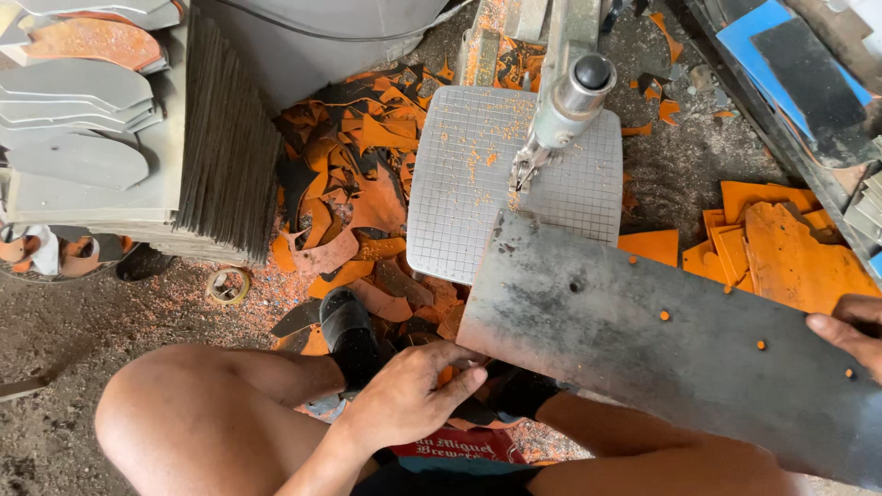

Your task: The person uses a vertical cutting machine to cut a dark rubber sheet into curved shapes. They guide the material through the blade, reposition it multiple times, and remove cut pieces to continue cutting.

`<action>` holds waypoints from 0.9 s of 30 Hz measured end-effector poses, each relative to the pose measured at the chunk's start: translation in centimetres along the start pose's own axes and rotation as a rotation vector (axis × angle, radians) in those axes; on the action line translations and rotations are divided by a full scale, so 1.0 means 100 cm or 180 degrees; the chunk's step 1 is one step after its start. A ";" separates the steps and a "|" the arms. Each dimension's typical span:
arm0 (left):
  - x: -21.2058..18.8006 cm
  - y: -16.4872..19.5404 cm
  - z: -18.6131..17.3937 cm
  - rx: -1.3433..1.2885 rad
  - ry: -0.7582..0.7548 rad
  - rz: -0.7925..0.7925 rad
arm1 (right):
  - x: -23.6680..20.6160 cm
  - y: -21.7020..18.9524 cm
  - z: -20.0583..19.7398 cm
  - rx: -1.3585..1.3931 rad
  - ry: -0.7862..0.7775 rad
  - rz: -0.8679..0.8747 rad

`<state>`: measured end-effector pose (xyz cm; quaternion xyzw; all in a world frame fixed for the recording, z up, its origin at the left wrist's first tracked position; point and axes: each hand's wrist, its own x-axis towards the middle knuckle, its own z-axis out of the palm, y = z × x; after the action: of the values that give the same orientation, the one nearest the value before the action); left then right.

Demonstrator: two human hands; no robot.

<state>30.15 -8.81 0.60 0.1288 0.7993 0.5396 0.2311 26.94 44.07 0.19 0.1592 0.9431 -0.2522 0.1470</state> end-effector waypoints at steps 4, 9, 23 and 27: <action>-0.007 0.016 -0.017 0.1105 -0.0031 -0.0992 | 0.015 -0.032 0.007 -0.0148 -0.0019 -0.0086; -0.010 0.031 -0.021 0.1974 0.0892 -0.0158 | 0.036 -0.071 0.015 -0.0612 -0.0012 -0.0335; 0.043 0.001 0.011 0.3661 0.0722 0.1108 | 0.021 -0.186 0.069 -0.0251 0.0827 -0.1901; 0.044 -0.009 0.000 0.3326 0.0670 0.1247 | -0.012 -0.196 0.064 -0.0626 0.0868 -0.2874</action>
<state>26.42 -7.15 -1.28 0.3175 0.9400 0.1152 -0.0486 21.95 24.33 3.71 -0.2492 0.9480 -0.1772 -0.0878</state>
